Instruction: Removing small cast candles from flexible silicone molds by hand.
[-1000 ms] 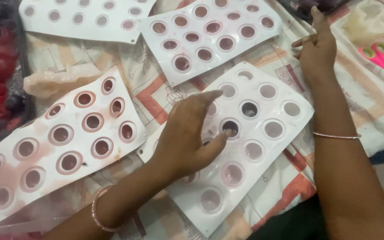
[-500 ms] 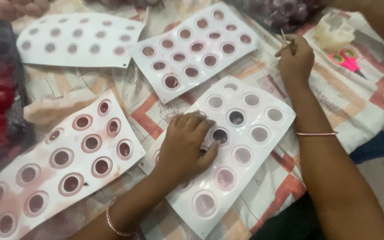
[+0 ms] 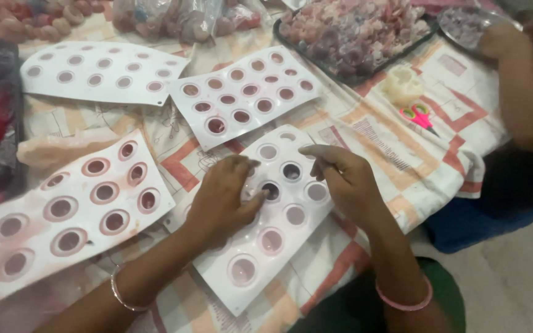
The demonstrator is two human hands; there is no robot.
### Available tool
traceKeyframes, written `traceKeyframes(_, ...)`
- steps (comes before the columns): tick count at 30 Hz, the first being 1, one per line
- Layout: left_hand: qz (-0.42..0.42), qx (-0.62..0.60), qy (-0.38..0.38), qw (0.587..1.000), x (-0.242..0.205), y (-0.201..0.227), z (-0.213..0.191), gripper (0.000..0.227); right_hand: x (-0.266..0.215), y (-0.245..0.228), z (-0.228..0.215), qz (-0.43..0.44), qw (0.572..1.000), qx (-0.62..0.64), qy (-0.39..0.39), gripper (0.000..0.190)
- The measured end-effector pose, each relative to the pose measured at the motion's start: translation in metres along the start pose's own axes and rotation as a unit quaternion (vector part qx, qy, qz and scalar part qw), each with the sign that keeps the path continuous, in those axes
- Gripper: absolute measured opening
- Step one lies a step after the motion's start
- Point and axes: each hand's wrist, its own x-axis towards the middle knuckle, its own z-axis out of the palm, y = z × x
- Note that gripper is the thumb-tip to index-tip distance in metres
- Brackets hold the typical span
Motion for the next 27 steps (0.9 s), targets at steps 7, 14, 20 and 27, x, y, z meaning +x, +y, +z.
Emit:
traceKeyframes(7, -0.244, 0.01, -0.084, 0.966, 0.085, -0.006, 0.01, 0.107, 0.002, 0.041, -0.015, 0.029, 0.979, 0.119, 0.162, 0.029)
traceKeyframes(14, -0.199, -0.013, -0.171, 0.965, 0.1, -0.035, 0.054, 0.1, 0.013, 0.072, -0.003, 0.1, 0.947, 0.214, 0.216, 0.051)
traceKeyframes(20, -0.216, -0.235, -0.044, 0.947, 0.086, 0.006, 0.026, 0.058, -0.002, 0.07, 0.003, 0.086, 0.927, 0.23, 0.283, 0.061)
traceKeyframes(27, -0.083, -0.426, -0.024, 0.901, 0.097, 0.023, -0.005, 0.033, -0.017, 0.072, -0.009, 0.002, 0.832, 0.488, 0.263, 0.08)
